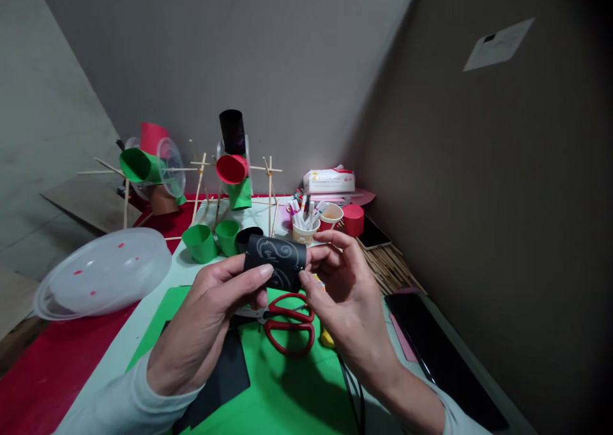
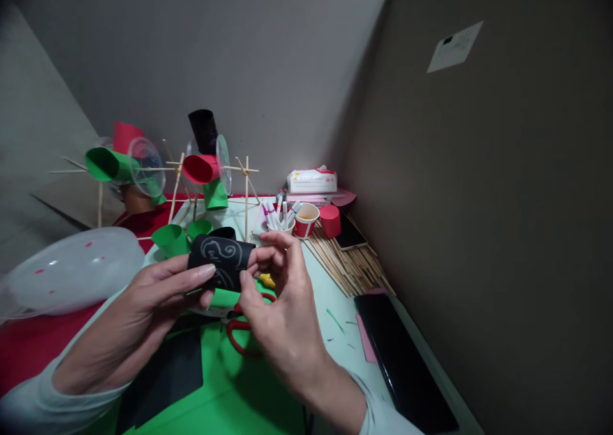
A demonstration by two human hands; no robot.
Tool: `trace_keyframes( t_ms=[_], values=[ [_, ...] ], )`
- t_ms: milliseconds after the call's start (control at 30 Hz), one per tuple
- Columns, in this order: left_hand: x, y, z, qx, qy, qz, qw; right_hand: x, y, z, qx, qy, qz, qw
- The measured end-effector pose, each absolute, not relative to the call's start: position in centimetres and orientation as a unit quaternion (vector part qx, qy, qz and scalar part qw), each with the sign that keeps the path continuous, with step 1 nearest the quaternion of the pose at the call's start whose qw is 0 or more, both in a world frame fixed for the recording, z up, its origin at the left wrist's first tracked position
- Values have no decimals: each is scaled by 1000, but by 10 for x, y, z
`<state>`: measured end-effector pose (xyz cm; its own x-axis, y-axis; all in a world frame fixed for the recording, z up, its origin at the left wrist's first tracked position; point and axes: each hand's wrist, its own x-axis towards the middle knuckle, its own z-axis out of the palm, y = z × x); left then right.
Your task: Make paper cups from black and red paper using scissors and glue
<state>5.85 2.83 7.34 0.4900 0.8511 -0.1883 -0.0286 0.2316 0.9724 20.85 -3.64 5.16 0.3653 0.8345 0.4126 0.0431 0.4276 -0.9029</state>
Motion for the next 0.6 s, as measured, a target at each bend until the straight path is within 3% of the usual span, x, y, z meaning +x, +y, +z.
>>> trace_keyframes(
  t_ms=[600],
  values=[
    [68,25,62,465,379,319,734,207,-32,38,-459,-488,337,662]
  ],
)
